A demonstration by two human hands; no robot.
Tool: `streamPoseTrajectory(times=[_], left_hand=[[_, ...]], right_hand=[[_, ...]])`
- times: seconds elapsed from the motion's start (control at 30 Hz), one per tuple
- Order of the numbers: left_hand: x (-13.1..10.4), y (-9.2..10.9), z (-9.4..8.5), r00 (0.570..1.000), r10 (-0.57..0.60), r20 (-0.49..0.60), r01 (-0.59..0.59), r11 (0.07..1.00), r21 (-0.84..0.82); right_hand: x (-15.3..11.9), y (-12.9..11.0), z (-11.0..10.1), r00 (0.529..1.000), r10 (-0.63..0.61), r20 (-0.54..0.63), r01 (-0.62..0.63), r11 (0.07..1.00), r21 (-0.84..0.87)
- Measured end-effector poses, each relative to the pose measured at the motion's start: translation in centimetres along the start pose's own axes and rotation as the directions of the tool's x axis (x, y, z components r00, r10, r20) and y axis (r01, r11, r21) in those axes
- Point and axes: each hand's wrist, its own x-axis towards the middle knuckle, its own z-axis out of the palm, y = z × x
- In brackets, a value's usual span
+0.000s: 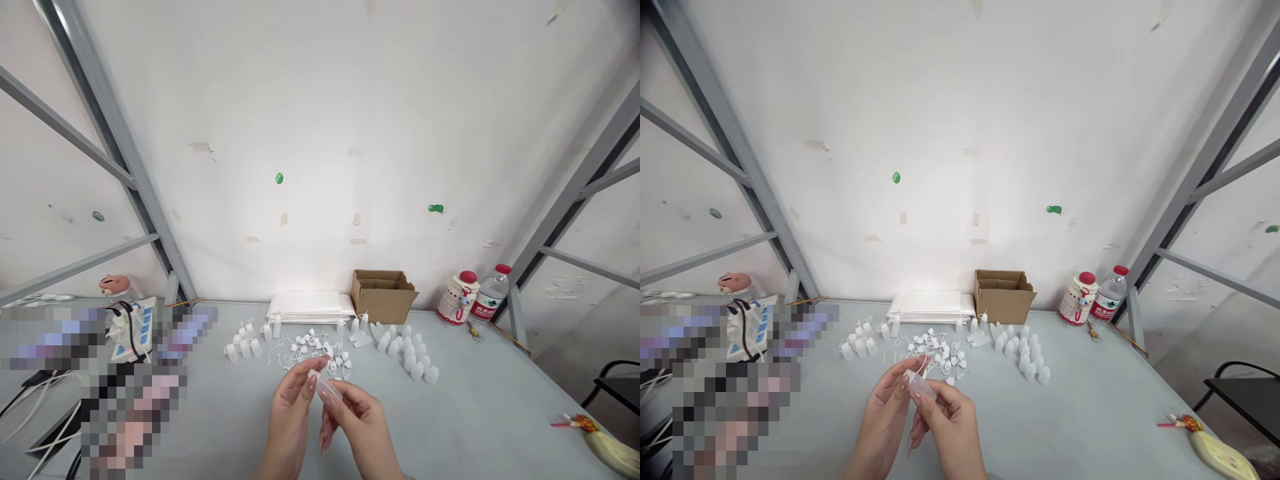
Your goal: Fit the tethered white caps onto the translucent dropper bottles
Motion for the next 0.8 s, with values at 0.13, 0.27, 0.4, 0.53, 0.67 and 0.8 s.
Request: streamPoseTrajectory(times=[0.13,0.27,0.4,0.53,0.67,0.8], left_hand=[[0.1,-0.6,0.0,0.998,-0.054,0.027,0.057,0.984,-0.170],[-0.1,-0.5,0.2,0.996,-0.080,0.048,0.085,0.987,-0.135],[-0.3,-0.1,0.4,1.000,0.001,0.017,-0.001,0.999,0.047],[-0.6,0.1,0.5,0.996,0.077,0.039,-0.083,0.977,0.194],[-0.9,0.4,0.4,0.987,0.129,0.098,-0.152,0.948,0.278],[-0.9,0.7,0.4,0.989,0.105,0.101,-0.131,0.943,0.306]], right_hand=[[0.3,0.2,0.3,0.991,0.112,0.074,-0.124,0.975,0.187],[0.5,0.4,0.1,0.978,0.167,0.124,-0.197,0.935,0.296],[0.4,0.0,0.0,0.980,0.165,0.111,-0.192,0.934,0.300],[0.1,-0.5,0.0,0.984,0.149,0.100,-0.171,0.950,0.261],[0.0,-0.5,-0.1,0.987,0.133,0.089,-0.150,0.961,0.230],[0.0,-0.4,-0.2,0.996,0.073,0.057,-0.080,0.987,0.142]])
